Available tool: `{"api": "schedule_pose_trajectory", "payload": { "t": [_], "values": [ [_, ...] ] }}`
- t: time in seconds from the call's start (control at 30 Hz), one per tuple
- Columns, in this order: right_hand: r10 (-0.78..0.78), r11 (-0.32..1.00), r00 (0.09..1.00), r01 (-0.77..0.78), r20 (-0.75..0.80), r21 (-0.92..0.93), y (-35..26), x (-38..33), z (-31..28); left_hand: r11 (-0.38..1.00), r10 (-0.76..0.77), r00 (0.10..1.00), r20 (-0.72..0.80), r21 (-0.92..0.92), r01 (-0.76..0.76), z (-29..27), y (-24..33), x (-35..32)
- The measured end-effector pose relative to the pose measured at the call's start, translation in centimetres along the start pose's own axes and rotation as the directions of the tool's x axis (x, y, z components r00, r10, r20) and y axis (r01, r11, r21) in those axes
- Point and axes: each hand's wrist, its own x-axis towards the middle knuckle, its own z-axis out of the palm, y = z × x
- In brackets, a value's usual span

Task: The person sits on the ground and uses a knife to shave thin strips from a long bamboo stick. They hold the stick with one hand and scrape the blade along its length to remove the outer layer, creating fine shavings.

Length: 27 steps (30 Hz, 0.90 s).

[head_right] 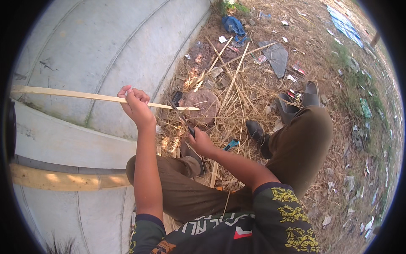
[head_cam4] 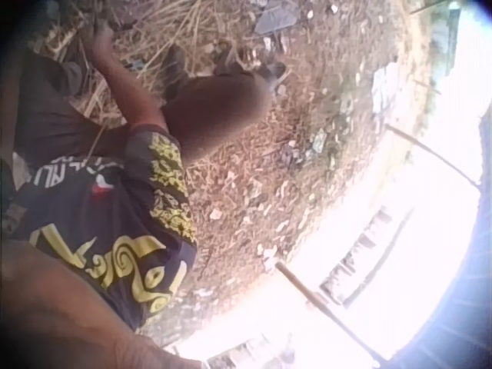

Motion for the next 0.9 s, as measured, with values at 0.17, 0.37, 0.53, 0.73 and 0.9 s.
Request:
{"api": "schedule_pose_trajectory", "payload": {
  "t": [0.17,0.37,0.53,0.73,0.9],
  "values": [
    [0.128,0.989,0.991,-0.125,0.038,-0.075,1.3,2.0,-1.4,1.000,-0.023,0.993,-0.115,0.008,0.024,-0.5,0.2,0.8],
    [-0.222,0.975,0.973,0.222,0.062,0.006,-6.5,-0.3,-1.9,0.998,-0.037,0.993,-0.115,-0.045,0.032,-1.1,0.1,0.5],
    [0.367,0.929,0.929,-0.369,-0.053,-0.041,6.1,3.7,-1.8,0.998,-0.021,0.995,-0.099,-0.068,0.014,0.8,0.8,-0.8],
    [0.087,0.987,0.995,-0.092,-0.044,-0.128,3.1,2.8,-1.3,0.997,-0.054,0.998,-0.044,-0.060,0.052,-0.4,0.8,-0.4],
    [-0.169,0.985,0.986,0.169,-0.003,0.041,-3.7,0.0,-2.3,0.963,-0.162,0.984,0.079,-0.205,0.176,-0.6,1.0,0.4]
  ]
}}
